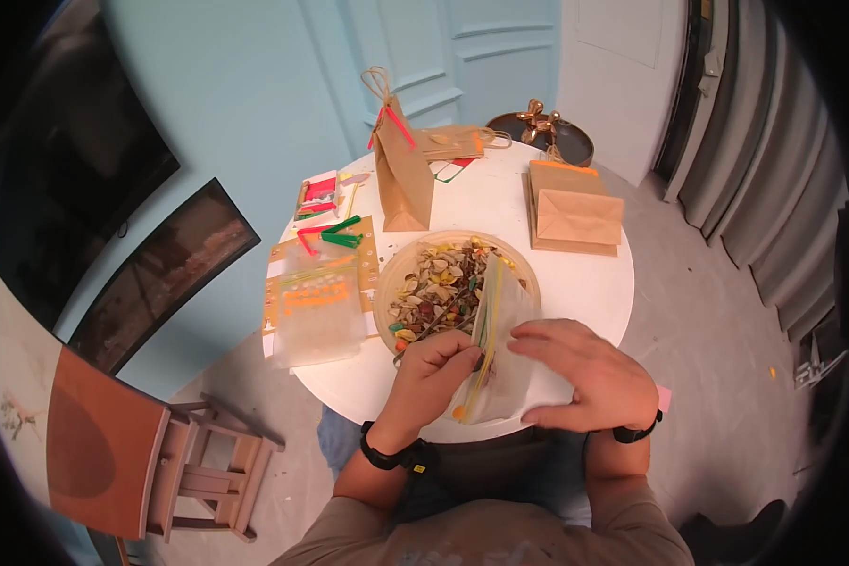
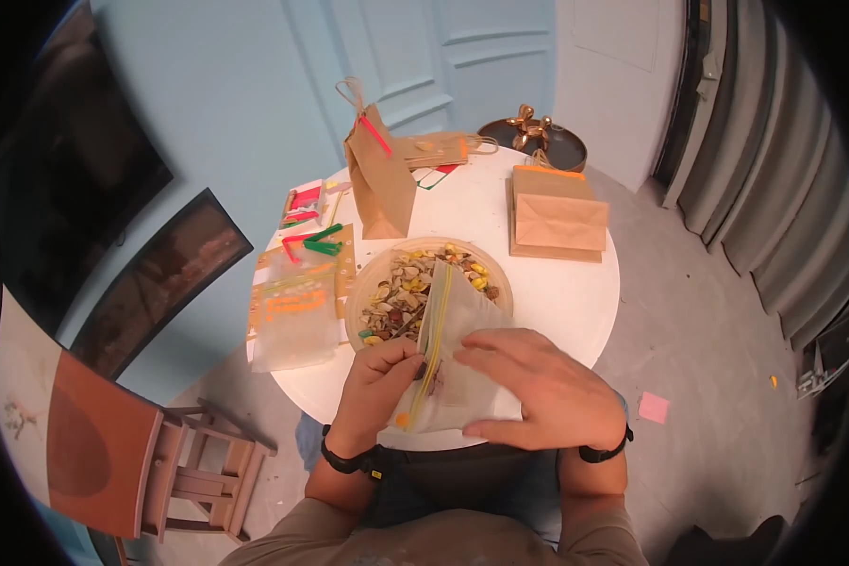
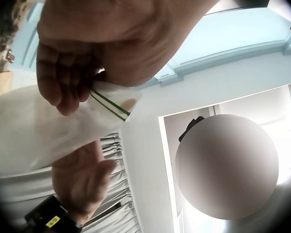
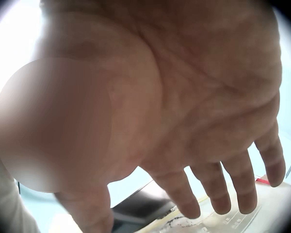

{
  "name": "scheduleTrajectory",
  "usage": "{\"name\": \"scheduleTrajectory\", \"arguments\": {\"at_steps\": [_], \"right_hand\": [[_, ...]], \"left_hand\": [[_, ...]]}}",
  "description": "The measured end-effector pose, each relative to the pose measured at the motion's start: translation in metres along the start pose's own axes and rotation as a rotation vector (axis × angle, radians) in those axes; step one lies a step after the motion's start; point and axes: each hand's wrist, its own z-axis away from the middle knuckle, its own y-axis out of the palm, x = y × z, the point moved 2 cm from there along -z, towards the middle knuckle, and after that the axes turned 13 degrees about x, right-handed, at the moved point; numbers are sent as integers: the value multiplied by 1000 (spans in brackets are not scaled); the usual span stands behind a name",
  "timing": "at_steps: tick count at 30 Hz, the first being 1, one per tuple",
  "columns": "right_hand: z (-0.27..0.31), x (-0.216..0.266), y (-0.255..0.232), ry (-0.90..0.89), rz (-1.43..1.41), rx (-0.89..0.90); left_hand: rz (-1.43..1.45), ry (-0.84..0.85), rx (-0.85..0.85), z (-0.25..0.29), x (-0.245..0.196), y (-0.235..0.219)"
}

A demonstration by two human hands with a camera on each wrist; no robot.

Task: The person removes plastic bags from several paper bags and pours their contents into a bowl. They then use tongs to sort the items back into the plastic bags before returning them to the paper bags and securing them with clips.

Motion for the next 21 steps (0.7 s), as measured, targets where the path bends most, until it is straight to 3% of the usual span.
{"name": "scheduleTrajectory", "arguments": {"at_steps": [3, 4, 7, 10, 12, 14, 16, 21], "right_hand": [[-4, 0, 2, 227, -217, -112], [-10, -1, 7, 115, -209, -167], [-15, -5, 21, 103, -79, -61], [-15, -8, 20, 108, 24, -168], [-4, -10, 11, 233, 114, -272], [4, -5, -1, 325, 195, -405], [7, -1, -1, 324, 192, -396], [4, 2, 4, 198, 194, -313]], "left_hand": [[120, -5, 26, -3, 1, 12], [83, 2, 28, -3, 3, 14], [-42, 8, 31, -4, 8, 16], [-165, -37, -21, -3, 9, 14], [-204, -98, -125, -2, 11, 8], [-434, -101, -235, -2, 3, -2], [-518, -86, -293, -5, -3, -4], [-582, -61, -226, -9, 2, 1]]}}
